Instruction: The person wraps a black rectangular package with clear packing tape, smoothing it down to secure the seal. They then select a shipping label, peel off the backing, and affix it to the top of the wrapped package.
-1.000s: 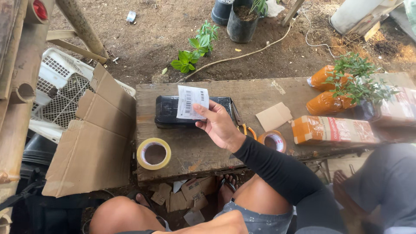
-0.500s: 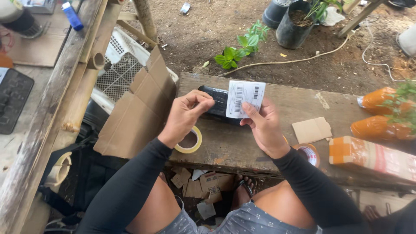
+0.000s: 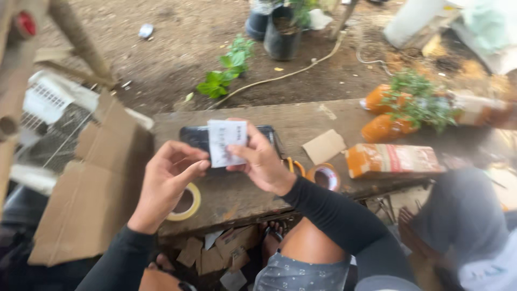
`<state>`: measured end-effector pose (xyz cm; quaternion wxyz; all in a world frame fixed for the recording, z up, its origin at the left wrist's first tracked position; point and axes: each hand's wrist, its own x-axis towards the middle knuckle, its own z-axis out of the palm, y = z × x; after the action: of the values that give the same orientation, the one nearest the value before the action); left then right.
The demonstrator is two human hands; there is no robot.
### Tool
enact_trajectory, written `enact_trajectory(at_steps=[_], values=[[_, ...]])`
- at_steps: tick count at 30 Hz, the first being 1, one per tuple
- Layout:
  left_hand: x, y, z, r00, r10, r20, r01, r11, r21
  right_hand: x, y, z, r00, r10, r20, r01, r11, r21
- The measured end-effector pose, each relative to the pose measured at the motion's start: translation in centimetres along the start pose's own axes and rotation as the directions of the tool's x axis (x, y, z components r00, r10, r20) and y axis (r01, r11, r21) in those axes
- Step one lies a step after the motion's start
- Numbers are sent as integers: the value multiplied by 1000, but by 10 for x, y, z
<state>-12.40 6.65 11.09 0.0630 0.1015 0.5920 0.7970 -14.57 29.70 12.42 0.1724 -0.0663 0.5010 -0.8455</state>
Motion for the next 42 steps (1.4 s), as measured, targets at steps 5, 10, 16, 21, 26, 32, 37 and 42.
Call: enact_trajectory(at_steps=[5, 10, 16, 21, 26, 32, 37, 42], values=[[1, 2, 7, 995, -78, 55, 80, 996, -31, -5, 2, -1, 999, 24, 35, -22, 998, -56], [-2, 0, 14, 993, -96, 71, 99, 994, -46, -5, 3, -2, 1000, 20, 12, -20, 999, -32], [-3, 4, 16, 996, -82, 23, 82, 997, 10, -7, 4, -3, 1000, -25, 5, 25, 997, -71], [-4, 4, 15, 998, -56, 26, 57, 998, -37, -5, 4, -2, 997, 77, 24, -78, 996, 42], [-4, 1, 15, 999, 40, 10, -39, 996, -78, -2, 3, -4, 979, 202, 4, -202, 975, 97], [-4, 6, 12, 997, 71, -5, -71, 996, -61, 3, -2, -15, 992, 59, -109, -34, 975, 219], [-7, 9, 9, 998, 61, -31, -57, 991, 120, 3, -9, -26, 994, -33, -104, 53, 980, 192], [-6, 3, 6, 998, 55, 10, -56, 975, 213, -1, -4, -24, 997, -41, -67, 51, 986, 157]])
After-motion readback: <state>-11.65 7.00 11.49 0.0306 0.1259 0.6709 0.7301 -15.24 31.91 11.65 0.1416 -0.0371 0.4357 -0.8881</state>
